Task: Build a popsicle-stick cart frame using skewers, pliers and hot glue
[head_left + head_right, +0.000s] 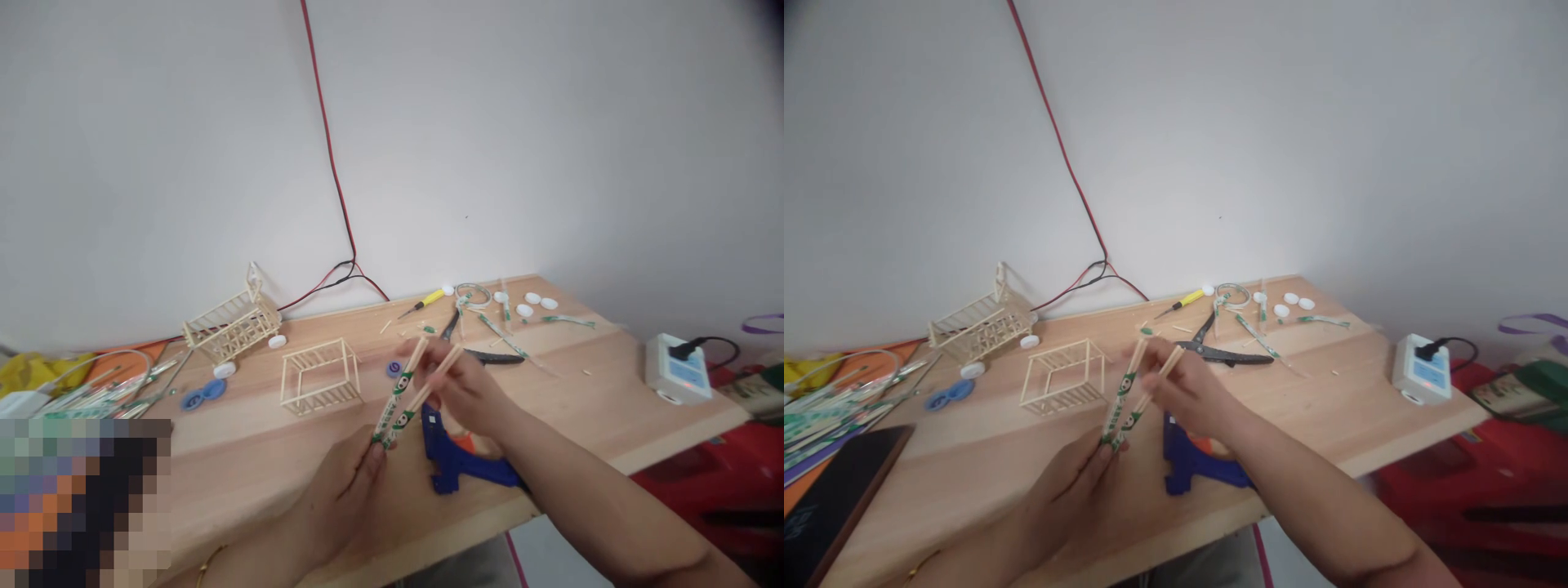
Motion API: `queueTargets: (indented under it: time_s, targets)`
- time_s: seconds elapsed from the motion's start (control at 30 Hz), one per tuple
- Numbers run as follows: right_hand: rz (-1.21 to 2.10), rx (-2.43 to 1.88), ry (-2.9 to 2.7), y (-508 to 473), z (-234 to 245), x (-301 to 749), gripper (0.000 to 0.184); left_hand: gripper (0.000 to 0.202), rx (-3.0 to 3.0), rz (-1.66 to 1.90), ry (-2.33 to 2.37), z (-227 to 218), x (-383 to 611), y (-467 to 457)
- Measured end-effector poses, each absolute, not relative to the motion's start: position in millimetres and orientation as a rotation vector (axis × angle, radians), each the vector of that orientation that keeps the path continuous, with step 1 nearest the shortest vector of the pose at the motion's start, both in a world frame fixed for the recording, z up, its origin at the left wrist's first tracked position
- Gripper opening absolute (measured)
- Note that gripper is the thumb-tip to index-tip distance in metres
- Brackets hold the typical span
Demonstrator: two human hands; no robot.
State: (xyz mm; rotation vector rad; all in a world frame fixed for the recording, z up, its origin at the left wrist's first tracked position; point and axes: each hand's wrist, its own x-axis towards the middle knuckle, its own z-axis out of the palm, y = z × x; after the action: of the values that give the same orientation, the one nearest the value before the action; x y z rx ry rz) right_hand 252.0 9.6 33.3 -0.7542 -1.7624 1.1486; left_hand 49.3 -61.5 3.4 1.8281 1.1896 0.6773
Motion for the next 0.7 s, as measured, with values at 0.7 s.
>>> queueTargets:
  time_s: [0.7]
  targets:
    - [1.298, -0.642, -1.783, 3.3, 35.2, 245.8, 0.047, 0.031, 1.868, 0.657, 1.139, 21.6, 48.4, -56.8]
